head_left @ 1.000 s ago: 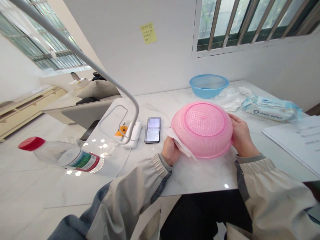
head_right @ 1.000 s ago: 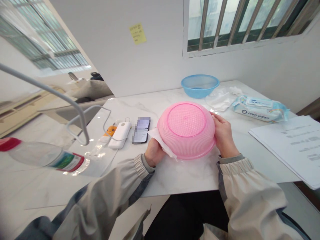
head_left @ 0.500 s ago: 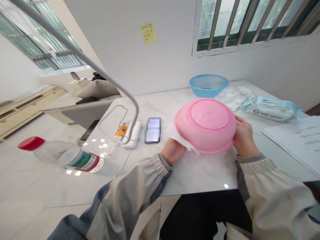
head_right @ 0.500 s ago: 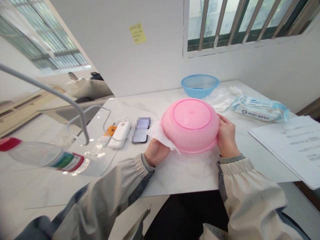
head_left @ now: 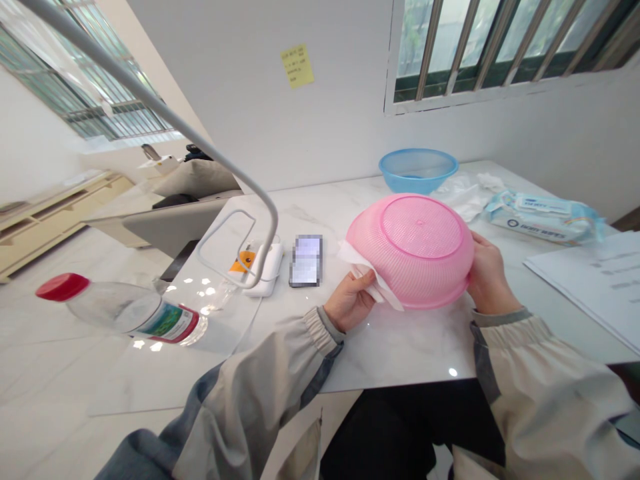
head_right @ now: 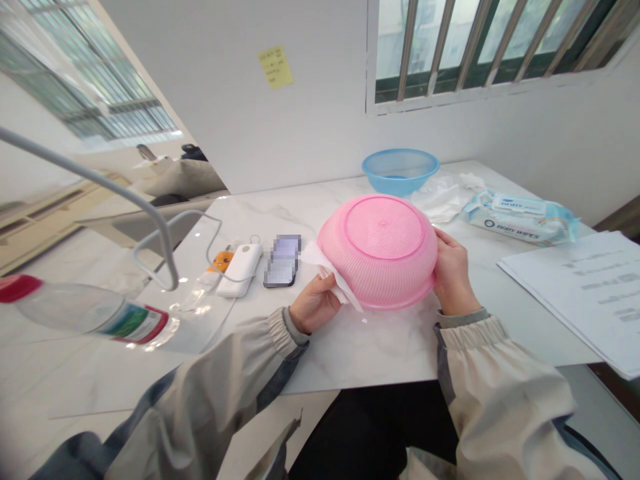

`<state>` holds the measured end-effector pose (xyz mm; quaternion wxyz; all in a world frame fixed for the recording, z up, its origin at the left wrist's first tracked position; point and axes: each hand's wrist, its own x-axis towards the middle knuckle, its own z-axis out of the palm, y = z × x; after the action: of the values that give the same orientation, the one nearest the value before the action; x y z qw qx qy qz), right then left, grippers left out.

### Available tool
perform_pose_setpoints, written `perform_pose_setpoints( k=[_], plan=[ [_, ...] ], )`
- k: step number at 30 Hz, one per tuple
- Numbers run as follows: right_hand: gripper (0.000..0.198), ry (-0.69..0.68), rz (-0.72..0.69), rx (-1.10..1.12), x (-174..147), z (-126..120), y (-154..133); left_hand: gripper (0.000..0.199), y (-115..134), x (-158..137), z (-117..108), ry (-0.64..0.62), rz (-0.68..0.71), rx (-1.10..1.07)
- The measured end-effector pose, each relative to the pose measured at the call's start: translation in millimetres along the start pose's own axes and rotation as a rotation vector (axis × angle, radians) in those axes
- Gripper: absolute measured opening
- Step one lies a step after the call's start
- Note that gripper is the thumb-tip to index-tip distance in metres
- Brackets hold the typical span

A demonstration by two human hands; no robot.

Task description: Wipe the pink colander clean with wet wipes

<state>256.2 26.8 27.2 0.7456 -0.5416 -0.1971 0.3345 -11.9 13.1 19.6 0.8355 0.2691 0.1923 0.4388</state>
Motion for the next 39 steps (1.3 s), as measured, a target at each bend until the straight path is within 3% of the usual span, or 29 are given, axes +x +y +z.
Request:
perform_pose_setpoints(
  k=[14,22,31,39],
  plan=[
    [0.029,-0.032,0.025,-0.003,-12,5,-8,0.028,0,1,-2,0.17,-0.045,-0.074],
    [0.028,-0.107,0.034,-0.037,-11,1,-5,0.043,-4,-3,-7,0.054,-0.036,-0.041],
    [0.028,-0.127,0.017,-0.058,-10,-1,-13,0.06,-2,-3,-10,-0.009,-0.049,0.157],
    [0.025,-0.08,0.025,-0.049,-7,-2,-17,0.068,0,-2,-9,-0.237,-0.106,0.325]
  ],
)
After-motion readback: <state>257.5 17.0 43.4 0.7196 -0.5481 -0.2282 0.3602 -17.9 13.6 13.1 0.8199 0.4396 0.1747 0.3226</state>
